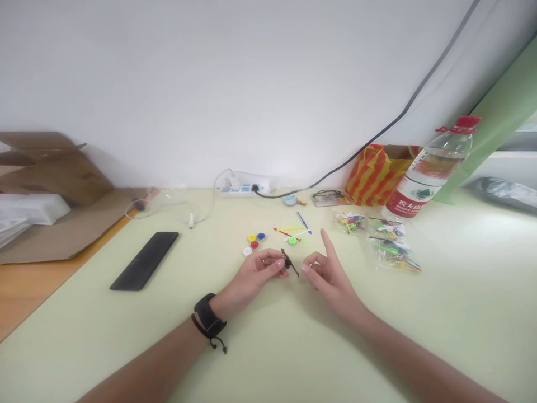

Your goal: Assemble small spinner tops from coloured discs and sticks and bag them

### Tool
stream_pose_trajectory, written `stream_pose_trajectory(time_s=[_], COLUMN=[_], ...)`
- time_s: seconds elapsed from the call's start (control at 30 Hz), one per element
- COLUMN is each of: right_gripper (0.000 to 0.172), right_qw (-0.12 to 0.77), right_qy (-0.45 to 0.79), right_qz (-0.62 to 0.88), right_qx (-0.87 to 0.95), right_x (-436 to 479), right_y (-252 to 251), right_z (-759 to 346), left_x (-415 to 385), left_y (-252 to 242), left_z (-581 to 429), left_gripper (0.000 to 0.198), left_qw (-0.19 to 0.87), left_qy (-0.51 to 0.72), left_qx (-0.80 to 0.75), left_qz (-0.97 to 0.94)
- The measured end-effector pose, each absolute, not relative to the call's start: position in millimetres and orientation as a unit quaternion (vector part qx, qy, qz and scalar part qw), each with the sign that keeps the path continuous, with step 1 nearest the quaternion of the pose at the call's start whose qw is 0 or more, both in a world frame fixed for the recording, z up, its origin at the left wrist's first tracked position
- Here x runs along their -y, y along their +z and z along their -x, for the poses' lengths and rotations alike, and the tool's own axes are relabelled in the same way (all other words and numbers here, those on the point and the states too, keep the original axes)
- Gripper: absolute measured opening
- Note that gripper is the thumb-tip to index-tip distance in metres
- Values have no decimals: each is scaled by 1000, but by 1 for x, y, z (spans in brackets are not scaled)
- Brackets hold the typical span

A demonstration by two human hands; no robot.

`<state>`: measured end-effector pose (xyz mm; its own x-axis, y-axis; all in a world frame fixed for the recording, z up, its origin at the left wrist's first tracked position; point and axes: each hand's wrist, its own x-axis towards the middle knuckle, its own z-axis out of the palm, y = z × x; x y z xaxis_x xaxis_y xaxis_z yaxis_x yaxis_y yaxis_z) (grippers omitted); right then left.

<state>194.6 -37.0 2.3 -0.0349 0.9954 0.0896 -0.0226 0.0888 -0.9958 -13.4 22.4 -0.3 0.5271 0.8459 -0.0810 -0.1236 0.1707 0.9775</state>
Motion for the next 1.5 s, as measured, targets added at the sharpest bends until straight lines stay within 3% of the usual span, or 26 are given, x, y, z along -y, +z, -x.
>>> stream_pose_trajectory(time_s=[0.07, 0.1, 0.17, 0.23, 0.43, 0.73, 0.9, 1.07, 1.13, 1.2, 1.27, 1.33, 1.5], right_gripper=[34, 32, 62, 71, 39, 23, 28, 68, 58, 27, 55, 69, 53], right_qw=[505, 492, 471, 471, 482, 470, 465, 492, 502, 483, 460, 459, 465], right_qy=[509, 522, 550, 563, 518, 442, 430, 426, 426, 449, 491, 520, 504], right_qz=[468, 461, 432, 412, 446, 455, 447, 457, 470, 465, 435, 408, 443], right_qx=[517, 523, 537, 540, 548, 614, 631, 606, 588, 591, 598, 594, 578], right_x=[35, 35, 34, 34, 34, 37, 38, 39, 39, 37, 36, 34, 32], right_y=[5, 6, 6, 6, 4, 0, -3, -3, -1, 0, 2, 3, 5], right_z=[-196, -197, -199, -200, -198, -196, -197, -196, -197, -199, -201, -203, -203], left_x=[-23, -23, -23, -23, -22, -19, -20, -22, -22, -23, -22, -22, -23], left_y=[0, 0, -1, -1, 1, 4, 3, -1, -2, -3, -3, -3, -2], left_z=[13, 14, 14, 14, 14, 13, 13, 14, 14, 14, 15, 15, 14], left_gripper=[30, 30, 30, 31, 33, 31, 32, 31, 30, 30, 29, 29, 29], left_qw=[682, 677, 666, 661, 666, 677, 673, 680, 677, 673, 668, 665, 667], left_qy=[355, 355, 354, 355, 345, 322, 332, 341, 346, 347, 345, 344, 344], left_qx=[-343, -346, -350, -352, -343, -324, -329, -336, -338, -339, -341, -344, -340], left_qz=[-539, -545, -556, -559, -565, -577, -573, -555, -554, -558, -563, -566, -567])
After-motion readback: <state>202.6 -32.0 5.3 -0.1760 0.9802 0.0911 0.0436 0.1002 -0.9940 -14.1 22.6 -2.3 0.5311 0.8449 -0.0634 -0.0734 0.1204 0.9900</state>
